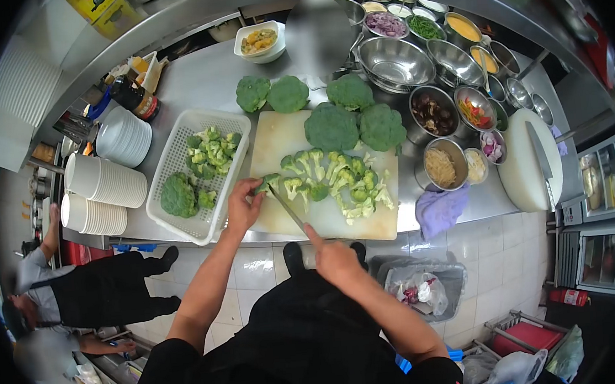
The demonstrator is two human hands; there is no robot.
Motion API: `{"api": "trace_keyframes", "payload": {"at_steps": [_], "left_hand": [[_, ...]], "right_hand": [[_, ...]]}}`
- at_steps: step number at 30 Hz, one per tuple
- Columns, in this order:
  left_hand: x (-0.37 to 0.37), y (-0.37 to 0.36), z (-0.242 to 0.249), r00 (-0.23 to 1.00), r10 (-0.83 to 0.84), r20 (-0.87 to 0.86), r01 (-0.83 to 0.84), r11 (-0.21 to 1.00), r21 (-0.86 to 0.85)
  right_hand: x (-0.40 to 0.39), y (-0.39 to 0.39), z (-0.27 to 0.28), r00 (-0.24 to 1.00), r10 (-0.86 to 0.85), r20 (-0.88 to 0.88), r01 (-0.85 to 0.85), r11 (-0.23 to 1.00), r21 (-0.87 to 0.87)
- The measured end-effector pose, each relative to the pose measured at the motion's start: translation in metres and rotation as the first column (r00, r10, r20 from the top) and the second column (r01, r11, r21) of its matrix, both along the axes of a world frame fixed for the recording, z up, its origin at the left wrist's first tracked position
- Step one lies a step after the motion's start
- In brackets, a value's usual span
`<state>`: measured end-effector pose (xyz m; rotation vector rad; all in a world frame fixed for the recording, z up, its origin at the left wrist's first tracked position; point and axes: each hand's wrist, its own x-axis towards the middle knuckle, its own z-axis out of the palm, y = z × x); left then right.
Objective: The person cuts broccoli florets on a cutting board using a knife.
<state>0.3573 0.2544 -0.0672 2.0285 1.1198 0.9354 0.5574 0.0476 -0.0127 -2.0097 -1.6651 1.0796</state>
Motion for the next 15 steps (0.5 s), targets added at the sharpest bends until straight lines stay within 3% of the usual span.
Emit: {"api": "trace_keyframes", "payload": {"at_steps": [2,3,6,7,9,10,15], "left_hand": [[-0.006,0.005,-0.003,0.998,-0.057,0.0,0.057,0.998,0.027],[-0.009,0.003,-0.001,0.997,-0.076,-0.001,0.076,0.996,0.038],[-0.012,-0.013,0.005,0.998,0.06,-0.021,-0.062,0.99,-0.13],[-0.008,-0.014,0.016,0.993,0.09,-0.076,-0.105,0.968,-0.229],[-0.004,-0.026,0.03,0.971,0.129,-0.199,-0.205,0.881,-0.426],[-0.003,-0.028,0.025,0.977,0.14,-0.162,-0.196,0.89,-0.412],[-0.005,-0.033,0.002,0.979,0.202,-0.033,-0.198,0.898,-0.393]], "right_hand": [[0.03,0.015,0.029,0.878,-0.256,-0.405,0.115,0.933,-0.341],[0.036,0.015,0.031,0.857,-0.319,-0.405,0.166,0.915,-0.369],[0.043,0.002,0.039,0.916,-0.221,-0.334,0.127,0.951,-0.281],[0.04,-0.008,0.026,0.976,-0.073,-0.207,0.072,0.997,-0.015],[0.03,-0.029,0.024,0.995,-0.057,-0.077,0.058,0.998,0.006],[0.026,-0.032,0.031,0.999,-0.046,-0.009,0.046,0.999,0.018],[0.018,-0.036,0.039,0.992,-0.046,-0.117,0.044,0.999,-0.018]]}}
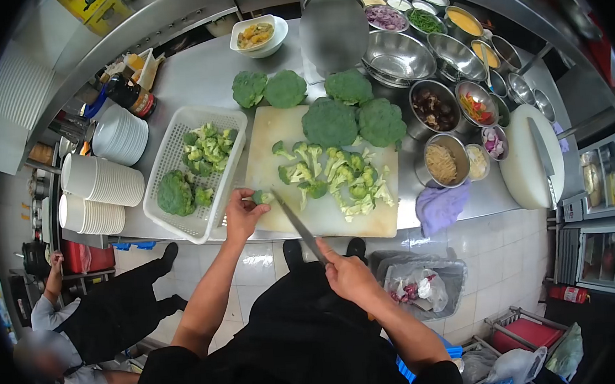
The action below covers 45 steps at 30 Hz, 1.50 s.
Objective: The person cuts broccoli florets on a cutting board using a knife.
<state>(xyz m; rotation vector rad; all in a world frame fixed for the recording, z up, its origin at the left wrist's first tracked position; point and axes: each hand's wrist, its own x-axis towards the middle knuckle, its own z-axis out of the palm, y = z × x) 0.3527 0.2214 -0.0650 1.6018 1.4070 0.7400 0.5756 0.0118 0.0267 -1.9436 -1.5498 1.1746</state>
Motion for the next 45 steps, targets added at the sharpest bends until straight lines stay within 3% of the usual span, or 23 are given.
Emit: {"api": "trace_keyframes", "payload": {"at_steps": [3,5,7,8,9,11,13,15,17,20,23,26,29,32,34,37,40,45], "left_hand": [[0.003,0.001,0.003,1.0,0.016,0.013,-0.016,1.0,0.005],[-0.001,0.004,0.012,0.997,0.037,0.063,-0.043,0.994,0.099],[-0.016,0.018,0.037,0.984,0.129,0.121,-0.143,0.983,0.111],[-0.03,0.033,0.057,0.995,0.099,0.024,-0.1,0.917,0.386],[-0.021,0.034,0.089,0.973,0.176,-0.149,-0.064,0.828,0.557],[-0.002,0.034,0.148,0.817,0.414,-0.401,0.108,0.574,0.812],[0.023,0.039,0.098,0.953,-0.064,-0.296,0.236,0.768,0.595],[0.058,0.036,0.051,0.926,-0.281,-0.25,0.314,0.944,0.104],[0.069,0.052,-0.011,0.904,-0.309,-0.296,0.389,0.881,0.27],[0.052,0.052,-0.001,0.977,-0.174,-0.122,0.195,0.963,0.187],[0.017,0.039,0.022,0.979,-0.172,-0.113,0.188,0.972,0.145],[0.008,0.021,0.03,0.925,-0.227,-0.303,0.23,0.973,-0.027],[0.004,0.017,0.007,0.963,-0.199,-0.179,0.229,0.959,0.165],[0.007,0.011,0.001,0.991,-0.079,-0.109,0.092,0.988,0.125],[0.005,0.013,0.004,0.982,-0.104,-0.155,0.12,0.988,0.095],[0.005,0.011,0.008,0.977,-0.128,-0.173,0.141,0.988,0.063],[0.001,0.007,0.005,0.982,-0.123,-0.144,0.135,0.988,0.074],[0.005,0.005,0.01,0.981,-0.133,-0.138,0.143,0.987,0.071]], "right_hand": [[-0.003,-0.003,-0.029,0.996,-0.001,-0.091,-0.006,0.997,-0.071],[0.006,-0.005,-0.037,0.995,-0.004,-0.098,-0.006,0.995,-0.099],[0.008,-0.005,-0.042,0.994,-0.007,-0.108,0.004,1.0,-0.025],[0.008,-0.007,-0.043,0.994,-0.014,-0.111,0.015,1.0,0.007],[0.007,-0.009,-0.043,0.995,-0.012,-0.102,0.013,1.0,0.008],[0.006,-0.005,-0.041,0.997,0.004,-0.079,-0.002,1.0,0.026],[0.005,0.003,-0.039,0.998,0.024,-0.054,-0.023,0.999,0.025],[0.003,0.006,-0.045,0.997,0.025,-0.074,-0.023,0.999,0.028],[0.007,0.009,-0.059,0.991,0.002,-0.136,0.003,0.999,0.037],[0.019,0.0,-0.052,0.987,-0.042,-0.153,0.04,0.999,-0.014],[0.023,-0.017,-0.037,0.975,-0.103,0.198,0.073,0.985,0.155],[0.004,-0.023,0.0,0.939,-0.075,0.335,0.034,0.991,0.127],[-0.016,-0.022,0.007,0.903,-0.039,0.427,-0.031,0.987,0.155],[-0.025,-0.018,-0.004,0.869,-0.028,0.494,-0.099,0.968,0.229],[-0.026,-0.011,-0.016,0.836,-0.037,0.547,-0.119,0.962,0.247],[-0.013,0.0,-0.022,0.884,0.032,0.467,-0.097,0.989,0.115],[0.002,0.002,-0.013,0.987,-0.021,0.157,-0.004,0.987,0.16],[0.0,0.0,-0.046,0.996,-0.062,-0.059,0.066,0.996,0.059]]}}
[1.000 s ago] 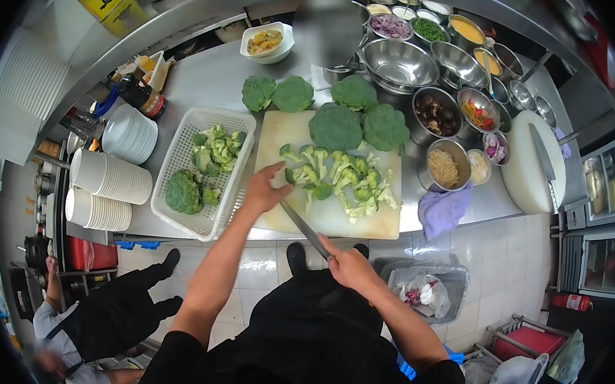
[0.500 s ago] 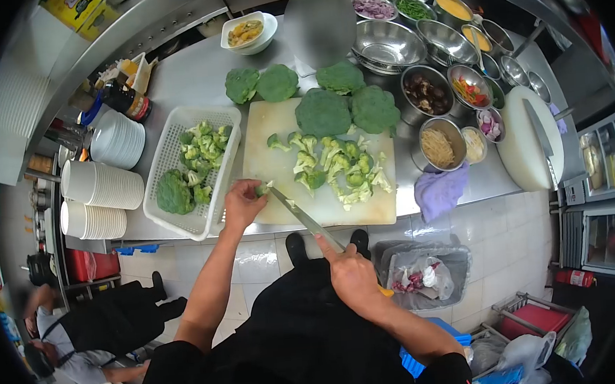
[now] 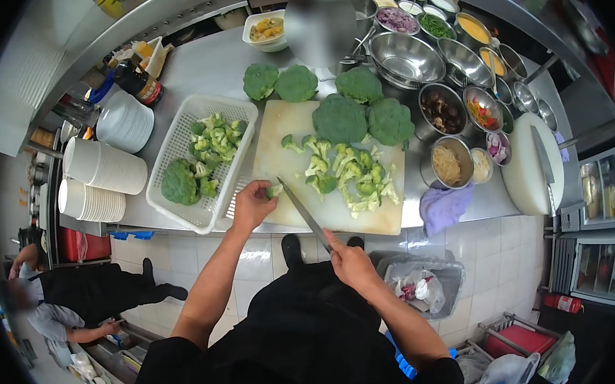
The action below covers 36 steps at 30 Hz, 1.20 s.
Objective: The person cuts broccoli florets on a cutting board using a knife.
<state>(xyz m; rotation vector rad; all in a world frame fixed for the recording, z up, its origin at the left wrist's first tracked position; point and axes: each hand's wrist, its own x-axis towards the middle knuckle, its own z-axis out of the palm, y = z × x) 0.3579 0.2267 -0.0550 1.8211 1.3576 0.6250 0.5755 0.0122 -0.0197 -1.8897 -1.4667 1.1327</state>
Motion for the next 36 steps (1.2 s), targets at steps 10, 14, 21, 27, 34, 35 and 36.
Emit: {"api": "trace_keyframes", "payload": {"at_steps": [10,14,21,27,34,35,36], "left_hand": [[-0.006,0.079,0.115,0.994,-0.014,-0.106,0.085,0.699,0.71],[0.073,0.099,-0.004,0.96,-0.227,-0.165,0.277,0.861,0.427],[0.027,0.042,-0.008,0.999,0.023,-0.038,-0.022,1.0,0.018],[0.022,0.015,-0.028,0.993,0.11,0.045,-0.116,0.983,0.14],[0.018,0.023,-0.018,0.997,0.078,-0.03,-0.071,0.981,0.18],[0.019,0.023,-0.016,0.996,0.073,-0.049,-0.062,0.98,0.19],[0.018,0.023,-0.015,0.996,0.07,-0.05,-0.059,0.978,0.198]], "right_hand": [[0.006,0.007,0.007,0.999,0.047,0.0,-0.047,0.999,-0.015],[-0.003,0.037,-0.014,0.987,0.034,-0.156,-0.045,0.997,-0.07],[0.007,-0.007,0.016,0.991,-0.113,0.078,0.108,0.992,0.059],[-0.01,0.002,0.012,0.994,-0.094,0.055,0.09,0.994,0.069],[0.0,0.003,0.011,0.991,-0.026,0.128,0.022,0.999,0.03],[0.0,0.003,0.016,0.989,-0.033,0.147,0.026,0.998,0.051],[-0.004,0.002,0.02,0.986,-0.041,0.164,0.03,0.997,0.07]]}}
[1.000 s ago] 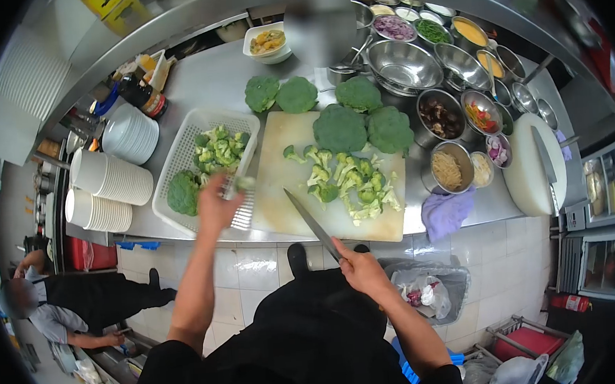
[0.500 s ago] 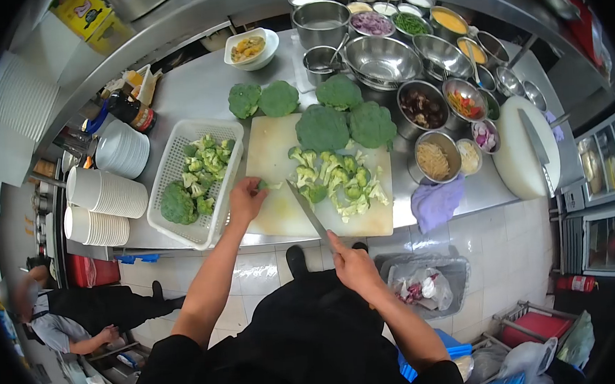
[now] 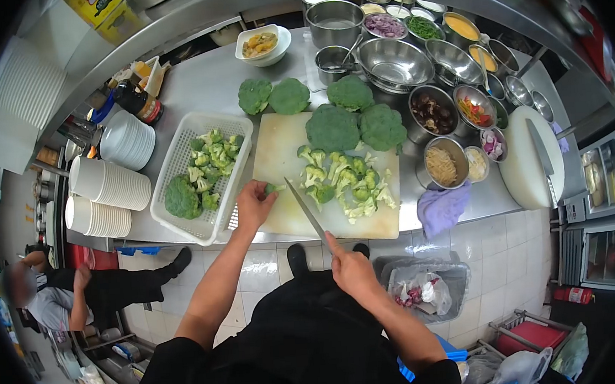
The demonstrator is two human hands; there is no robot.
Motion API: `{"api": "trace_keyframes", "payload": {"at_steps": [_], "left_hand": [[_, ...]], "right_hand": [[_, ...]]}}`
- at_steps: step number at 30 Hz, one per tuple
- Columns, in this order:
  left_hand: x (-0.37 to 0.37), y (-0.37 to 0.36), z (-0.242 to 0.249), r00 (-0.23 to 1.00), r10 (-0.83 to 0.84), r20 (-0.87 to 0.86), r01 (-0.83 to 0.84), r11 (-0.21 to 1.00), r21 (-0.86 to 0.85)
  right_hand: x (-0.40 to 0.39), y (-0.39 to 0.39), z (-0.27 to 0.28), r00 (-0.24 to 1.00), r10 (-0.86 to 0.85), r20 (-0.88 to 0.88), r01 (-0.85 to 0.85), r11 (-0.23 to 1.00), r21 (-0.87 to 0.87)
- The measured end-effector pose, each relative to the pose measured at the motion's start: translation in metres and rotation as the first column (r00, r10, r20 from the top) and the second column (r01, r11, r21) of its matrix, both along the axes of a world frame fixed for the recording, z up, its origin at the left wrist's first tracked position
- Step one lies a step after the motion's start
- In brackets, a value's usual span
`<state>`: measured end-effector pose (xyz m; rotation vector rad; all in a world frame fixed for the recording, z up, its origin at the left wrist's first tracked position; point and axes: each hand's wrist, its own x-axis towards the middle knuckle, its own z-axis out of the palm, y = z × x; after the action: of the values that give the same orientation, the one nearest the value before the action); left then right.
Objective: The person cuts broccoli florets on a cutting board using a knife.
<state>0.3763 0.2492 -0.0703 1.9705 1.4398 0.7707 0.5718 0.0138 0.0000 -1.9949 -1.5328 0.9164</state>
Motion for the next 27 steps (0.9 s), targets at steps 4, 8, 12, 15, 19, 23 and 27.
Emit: {"api": "trace_keyframes", "payload": {"at_steps": [4,8,12,15,19,23,27], "left_hand": [[0.003,-0.005,-0.003,1.0,-0.009,-0.01,0.009,1.0,0.03],[0.001,0.001,-0.005,0.997,0.015,0.073,-0.007,0.995,-0.101],[0.005,-0.003,-0.004,1.0,-0.003,0.024,0.003,1.0,-0.015],[0.0,-0.002,0.0,1.0,0.008,0.018,-0.008,1.0,0.0],[-0.02,0.005,0.064,0.995,0.086,0.058,-0.084,0.996,-0.032],[-0.016,0.039,0.122,0.967,0.121,-0.225,0.035,0.808,0.588],[0.069,0.068,0.041,0.932,-0.362,-0.033,0.364,0.924,0.119]], "right_hand": [[-0.001,0.004,-0.026,0.964,-0.061,-0.259,0.054,0.998,-0.034],[0.009,0.001,-0.025,0.969,-0.054,-0.239,0.049,0.998,-0.024],[0.0,0.003,-0.015,0.987,-0.048,-0.155,0.041,0.998,-0.046],[0.0,0.009,-0.022,0.973,-0.061,-0.222,0.04,0.994,-0.099],[0.013,0.005,-0.008,0.943,-0.105,-0.316,0.029,0.972,-0.234],[0.016,0.003,-0.032,0.97,-0.024,-0.24,-0.002,0.994,-0.108],[0.008,0.025,-0.017,0.942,-0.078,-0.327,0.019,0.983,-0.18]]}}
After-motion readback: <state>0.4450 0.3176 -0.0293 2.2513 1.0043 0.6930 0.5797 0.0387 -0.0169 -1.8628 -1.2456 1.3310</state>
